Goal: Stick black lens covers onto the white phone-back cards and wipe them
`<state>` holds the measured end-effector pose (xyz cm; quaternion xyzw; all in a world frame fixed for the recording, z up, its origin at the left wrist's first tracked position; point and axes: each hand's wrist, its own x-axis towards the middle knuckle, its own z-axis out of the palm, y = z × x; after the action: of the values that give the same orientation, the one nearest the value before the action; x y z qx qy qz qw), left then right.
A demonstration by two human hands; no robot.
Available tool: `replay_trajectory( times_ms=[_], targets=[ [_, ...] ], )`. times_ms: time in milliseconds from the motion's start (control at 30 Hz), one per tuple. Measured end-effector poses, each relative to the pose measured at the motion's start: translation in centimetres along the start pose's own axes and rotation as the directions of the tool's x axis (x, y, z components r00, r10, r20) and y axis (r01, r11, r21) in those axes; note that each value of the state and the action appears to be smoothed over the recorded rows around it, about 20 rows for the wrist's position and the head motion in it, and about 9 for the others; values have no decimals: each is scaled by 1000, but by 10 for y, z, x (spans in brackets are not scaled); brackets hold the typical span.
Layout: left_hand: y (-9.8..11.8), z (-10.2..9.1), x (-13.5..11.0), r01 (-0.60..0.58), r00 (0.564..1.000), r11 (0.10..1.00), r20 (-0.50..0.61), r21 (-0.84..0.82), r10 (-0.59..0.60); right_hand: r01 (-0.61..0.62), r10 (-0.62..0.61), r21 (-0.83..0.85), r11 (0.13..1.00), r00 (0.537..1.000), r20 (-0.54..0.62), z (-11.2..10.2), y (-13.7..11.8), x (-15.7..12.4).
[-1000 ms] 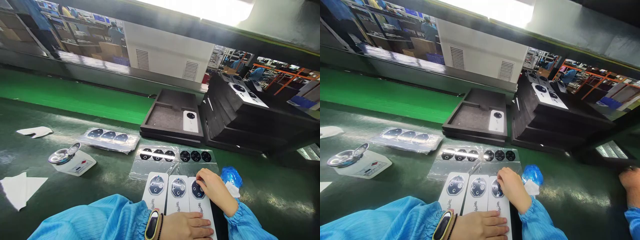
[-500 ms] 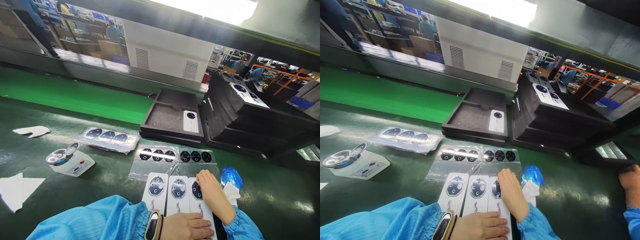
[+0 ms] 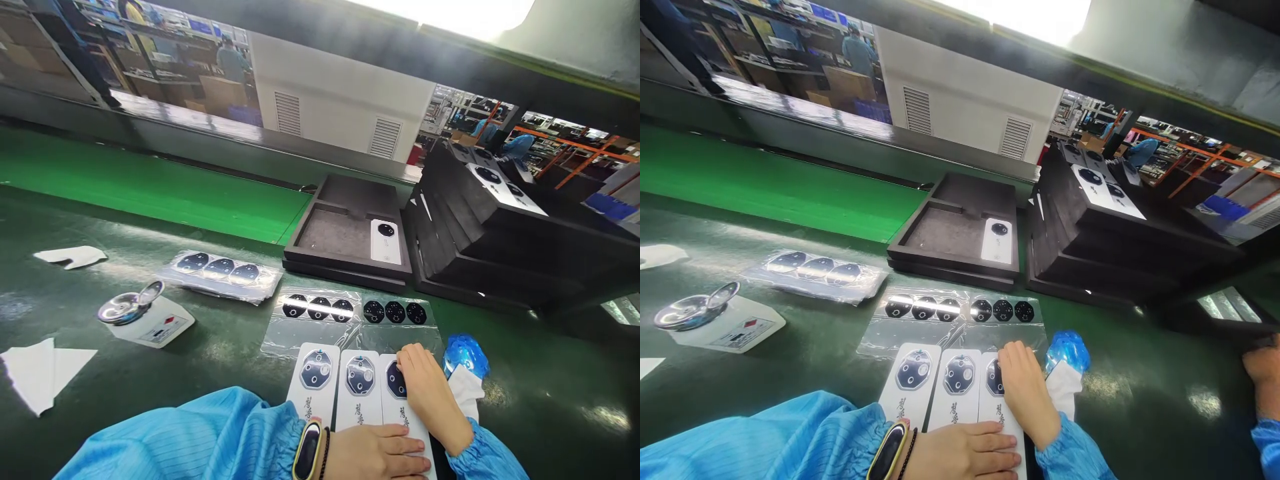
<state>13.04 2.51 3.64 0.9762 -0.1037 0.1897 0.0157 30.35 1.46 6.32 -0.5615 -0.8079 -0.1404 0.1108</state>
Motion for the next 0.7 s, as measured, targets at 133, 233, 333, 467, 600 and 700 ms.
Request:
replay_trajectory(
  times_ms=[133, 233, 333, 467, 600, 700],
  targets=[
    [0, 0, -1, 1, 1000, 1000, 2, 3, -1, 8, -8, 8, 1000, 1000, -10, 0, 0, -1],
    [-1, 1, -2, -1, 1000, 1000, 5, 7, 1, 21, -21, 21, 1000, 999, -27, 0, -2, -5],
    [-1, 4, -1, -12, 1000, 1000, 1, 3, 12, 23, -21, 38, 999, 998, -57, 0, -6, -12],
    [-1, 10, 2, -6, 1000, 1000, -11, -6, 6, 13, -8, 89, 996, 998, -56, -4, -11, -26],
    [0, 10, 4, 13, 999, 1000, -34, -17, -14, 0, 5, 164, 986, 999, -34, -11, -12, -41],
    [-1, 4, 5, 3, 998, 1000, -57, -24, -5, -19, 27, 233, 972, 999, -34, -16, -13, -51]
  ],
)
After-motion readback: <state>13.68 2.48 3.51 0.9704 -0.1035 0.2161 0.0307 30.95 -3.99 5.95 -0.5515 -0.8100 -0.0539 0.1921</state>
